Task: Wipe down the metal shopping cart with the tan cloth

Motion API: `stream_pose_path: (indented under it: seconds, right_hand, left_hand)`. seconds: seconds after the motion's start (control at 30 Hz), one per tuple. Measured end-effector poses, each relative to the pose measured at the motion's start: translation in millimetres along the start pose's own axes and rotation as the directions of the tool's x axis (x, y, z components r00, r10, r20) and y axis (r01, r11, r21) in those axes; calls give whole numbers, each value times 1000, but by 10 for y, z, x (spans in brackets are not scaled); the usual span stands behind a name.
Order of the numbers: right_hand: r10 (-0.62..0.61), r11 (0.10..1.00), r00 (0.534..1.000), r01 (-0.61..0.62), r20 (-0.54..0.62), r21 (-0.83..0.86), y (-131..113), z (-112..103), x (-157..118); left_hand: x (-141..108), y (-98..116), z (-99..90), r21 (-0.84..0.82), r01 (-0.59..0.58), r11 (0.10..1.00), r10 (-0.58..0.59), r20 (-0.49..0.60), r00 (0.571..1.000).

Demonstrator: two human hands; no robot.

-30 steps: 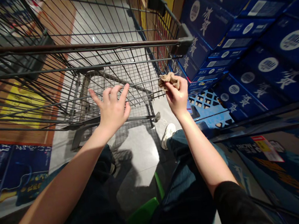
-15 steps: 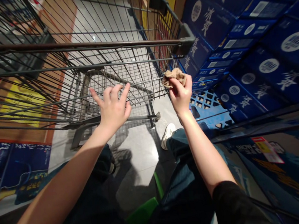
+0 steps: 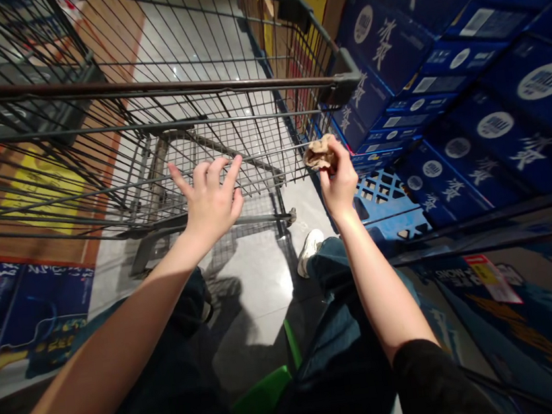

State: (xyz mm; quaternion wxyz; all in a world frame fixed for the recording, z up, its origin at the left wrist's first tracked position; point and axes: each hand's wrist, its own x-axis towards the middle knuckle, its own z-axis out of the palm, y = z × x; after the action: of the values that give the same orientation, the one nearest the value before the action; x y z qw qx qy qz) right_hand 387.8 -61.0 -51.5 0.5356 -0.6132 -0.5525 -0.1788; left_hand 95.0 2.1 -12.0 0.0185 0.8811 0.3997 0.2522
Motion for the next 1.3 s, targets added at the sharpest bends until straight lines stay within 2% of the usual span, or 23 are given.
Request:
stream_pose_path:
  seconds: [0.13, 0.2, 0.3, 0.4, 0.53, 0.63, 0.77, 0.83, 0.97, 1.17, 1.3]
  right_hand:
    - [-51, 998, 992, 46, 119, 45, 6, 61, -157]
    - [-83, 996, 992, 80, 94, 42, -1, 31, -119]
    - [-117, 993, 993, 118, -30, 16, 5, -53, 44]
    - [-99, 995, 990, 96, -95, -34, 34, -64, 132]
    - [-44, 995, 999, 44, 8, -85, 72, 13, 61]
    - [-19, 997, 999, 23, 51, -80, 98, -12, 92]
    - [53, 998, 998, -51, -45, 26, 126, -77, 219]
    - [83, 994, 996, -79, -42, 82, 117, -44, 203]
    - [44, 995, 997, -49, 55, 90, 53, 43, 70]
    - [-32, 999, 997, 33, -64, 21, -16, -45, 124]
    - [-53, 999, 998, 53, 29, 0, -54, 41, 57]
  left_hand:
    - [5, -8, 2, 9, 1, 1000, -1, 10, 1000]
    - [6, 2, -6, 20, 4, 1000, -5, 12, 1000]
    - [2, 21, -22, 26, 10, 1000, -11, 23, 1000]
    - [-3, 21, -26, 12, 7, 1000, -7, 27, 1000]
    - [-5, -6, -3, 15, -1, 1000, 1, -4, 1000]
    - [-4, -18, 17, 34, -7, 999, 8, -17, 1000]
    - [-6, -13, 27, 35, -6, 999, 7, -29, 1000]
    - [-8, -11, 26, 31, -5, 1000, 6, -31, 999]
    - [-9, -19, 22, 27, -2, 1000, 2, -28, 1000]
    - [-23, -28, 20, 25, -13, 1000, 14, -23, 1000]
    - [-11, -20, 14, 5, -9, 1000, 9, -19, 1000]
